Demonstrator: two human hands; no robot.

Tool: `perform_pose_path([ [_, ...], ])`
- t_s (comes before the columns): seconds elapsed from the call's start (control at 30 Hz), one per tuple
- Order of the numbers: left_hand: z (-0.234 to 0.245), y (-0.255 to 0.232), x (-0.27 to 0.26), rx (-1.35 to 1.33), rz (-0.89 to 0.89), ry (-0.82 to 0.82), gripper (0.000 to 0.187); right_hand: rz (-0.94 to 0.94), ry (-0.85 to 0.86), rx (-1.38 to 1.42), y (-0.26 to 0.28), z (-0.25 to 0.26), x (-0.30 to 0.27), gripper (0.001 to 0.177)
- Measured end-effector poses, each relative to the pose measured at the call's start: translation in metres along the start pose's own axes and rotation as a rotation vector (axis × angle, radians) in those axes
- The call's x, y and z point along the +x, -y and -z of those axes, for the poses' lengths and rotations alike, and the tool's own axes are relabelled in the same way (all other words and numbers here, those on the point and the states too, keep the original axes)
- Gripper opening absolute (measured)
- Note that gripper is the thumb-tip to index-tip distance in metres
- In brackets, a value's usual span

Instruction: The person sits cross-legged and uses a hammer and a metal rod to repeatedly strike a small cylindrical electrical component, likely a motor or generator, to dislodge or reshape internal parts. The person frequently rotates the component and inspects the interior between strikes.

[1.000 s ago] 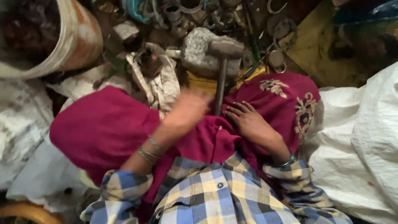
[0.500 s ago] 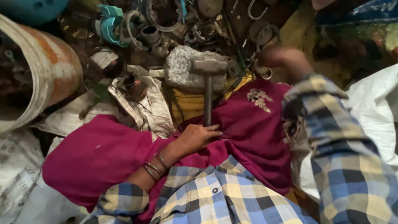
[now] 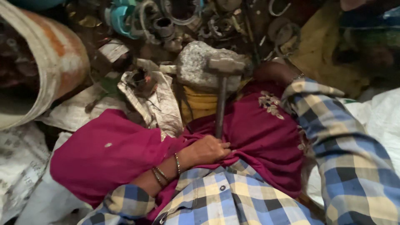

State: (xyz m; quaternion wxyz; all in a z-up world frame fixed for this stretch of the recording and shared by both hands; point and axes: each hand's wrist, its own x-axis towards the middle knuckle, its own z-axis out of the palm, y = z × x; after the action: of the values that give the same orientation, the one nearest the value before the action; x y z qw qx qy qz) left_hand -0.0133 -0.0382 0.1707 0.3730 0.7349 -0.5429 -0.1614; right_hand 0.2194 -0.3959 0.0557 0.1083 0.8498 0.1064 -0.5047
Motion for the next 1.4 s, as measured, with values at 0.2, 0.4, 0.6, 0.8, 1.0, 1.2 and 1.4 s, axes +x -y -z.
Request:
perform_pose_path([
  [0.2, 0.021, 0.003, -0.001, -0.164, 0.020, -0.168, 0.022, 0.096, -0.535, 0.269, 0.014, 0.054, -0.035, 0.029],
  [0.4, 0.098, 0.033, -0.009, 0.082, 0.226, -0.629, 0.015, 0.457, -1.091, 0.718, 0.109, 0.085, -0.104, 0.045],
  [0.6, 0.199, 0.034, -0.108, 0.075, 0.690, -1.448, 0.022, 0.479, -1.082, 0.123, 0.225, 0.093, -0.107, 0.064],
  [0.8, 0.216, 0.040, -0.141, -0.449, 0.419, -1.913, 0.026, 0.536, -1.072, 0.269, 0.315, 0.090, -0.096, 0.065],
  [1.0, 0.212, 0.046, -0.146, -0.505, 0.426, -1.955, 0.025, 0.736, -1.071, 0.277, 0.368, 0.096, -0.078, 0.043],
  [1.2, 0.212, 0.047, -0.145, -0.467, 0.420, -1.927, 0.022, 0.781, -0.970, 0.425, 0.354, 0.100, -0.089, 0.019],
  [1.4, 0.211, 0.048, -0.139, -0.376, 0.682, -1.604, 0.018, 0.667, -0.975, 0.832, 0.336, 0.075, -0.123, 0.018],
])
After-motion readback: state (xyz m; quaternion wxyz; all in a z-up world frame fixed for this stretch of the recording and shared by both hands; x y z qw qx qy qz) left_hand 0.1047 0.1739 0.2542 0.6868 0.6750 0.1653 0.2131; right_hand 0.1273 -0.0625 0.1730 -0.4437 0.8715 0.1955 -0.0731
